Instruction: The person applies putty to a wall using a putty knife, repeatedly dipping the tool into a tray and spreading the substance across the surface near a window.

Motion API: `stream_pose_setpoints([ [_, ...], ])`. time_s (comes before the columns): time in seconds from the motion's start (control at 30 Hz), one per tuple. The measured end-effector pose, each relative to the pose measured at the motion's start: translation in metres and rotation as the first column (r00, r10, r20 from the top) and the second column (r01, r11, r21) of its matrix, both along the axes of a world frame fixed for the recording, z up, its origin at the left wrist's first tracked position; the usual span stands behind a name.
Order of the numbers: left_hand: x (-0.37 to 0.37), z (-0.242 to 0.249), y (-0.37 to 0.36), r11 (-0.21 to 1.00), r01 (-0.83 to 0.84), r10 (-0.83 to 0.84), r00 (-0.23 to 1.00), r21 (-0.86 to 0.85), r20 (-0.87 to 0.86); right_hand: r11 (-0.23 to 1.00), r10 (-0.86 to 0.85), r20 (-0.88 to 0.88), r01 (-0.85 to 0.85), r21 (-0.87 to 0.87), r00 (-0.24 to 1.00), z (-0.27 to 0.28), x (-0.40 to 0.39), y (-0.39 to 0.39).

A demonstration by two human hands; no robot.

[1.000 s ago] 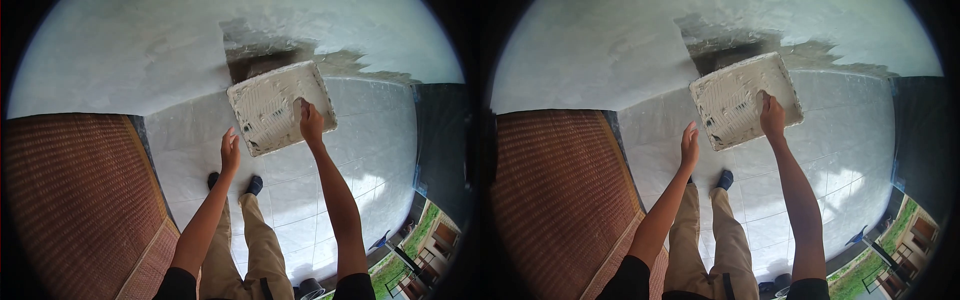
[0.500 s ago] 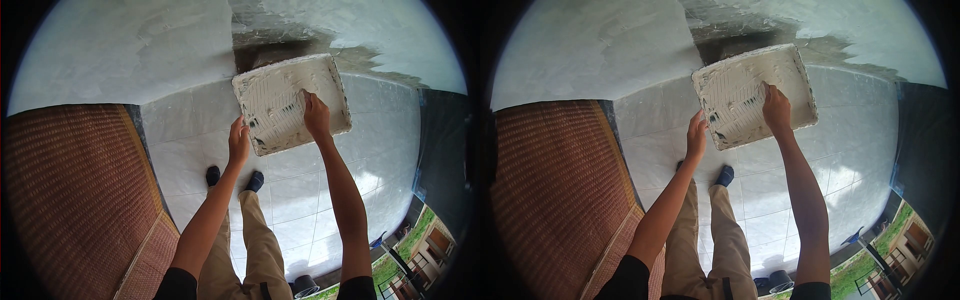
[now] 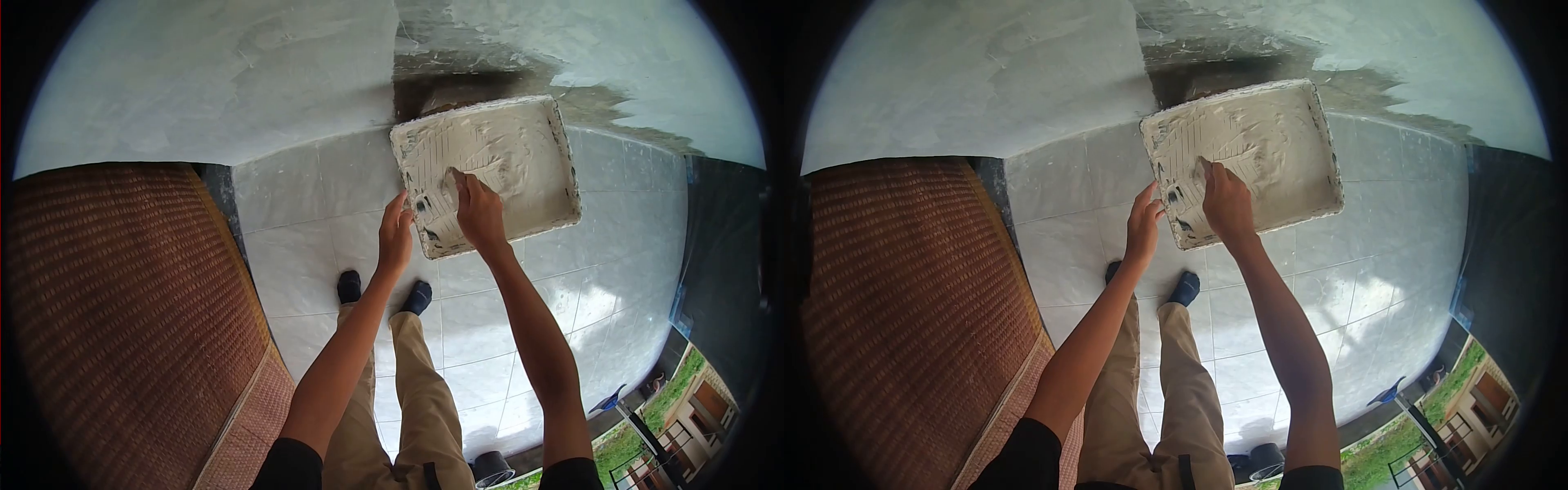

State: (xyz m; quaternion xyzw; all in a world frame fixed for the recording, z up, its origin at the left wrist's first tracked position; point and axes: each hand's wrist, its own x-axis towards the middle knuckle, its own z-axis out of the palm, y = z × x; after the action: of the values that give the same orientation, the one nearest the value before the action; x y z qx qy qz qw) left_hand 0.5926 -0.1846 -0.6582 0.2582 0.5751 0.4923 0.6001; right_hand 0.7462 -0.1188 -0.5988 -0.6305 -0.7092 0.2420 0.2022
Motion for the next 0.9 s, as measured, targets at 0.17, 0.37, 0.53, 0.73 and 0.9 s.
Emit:
stream_pose_setpoints([
  [0.17,-0.004,0.006,-0.001,1.0,0.016,-0.015,0.999,-0.024,0.047,0.999,-0.024,-0.093,0.028,0.045,0.995,-0.002,-0.014,-0.007],
  [0.37,-0.009,0.012,-0.004,0.999,0.008,-0.002,0.993,-0.052,0.12,0.995,-0.095,-0.167,0.091,-0.032,0.981,-0.01,-0.03,-0.015],
  [0.53,-0.011,0.014,-0.003,0.997,0.015,-0.005,0.988,-0.069,0.152,0.979,-0.201,-0.225,0.184,-0.092,0.954,-0.011,-0.038,-0.014],
  [0.73,-0.014,0.021,-0.001,0.994,0.036,-0.017,0.984,-0.107,0.177,0.939,-0.278,-0.292,0.196,-0.281,0.915,-0.013,-0.027,-0.012],
  [0.9,-0.013,0.027,0.0,0.995,0.026,-0.008,0.983,-0.094,0.185,0.911,-0.289,-0.357,0.141,-0.387,0.888,-0.023,-0.012,-0.011],
])
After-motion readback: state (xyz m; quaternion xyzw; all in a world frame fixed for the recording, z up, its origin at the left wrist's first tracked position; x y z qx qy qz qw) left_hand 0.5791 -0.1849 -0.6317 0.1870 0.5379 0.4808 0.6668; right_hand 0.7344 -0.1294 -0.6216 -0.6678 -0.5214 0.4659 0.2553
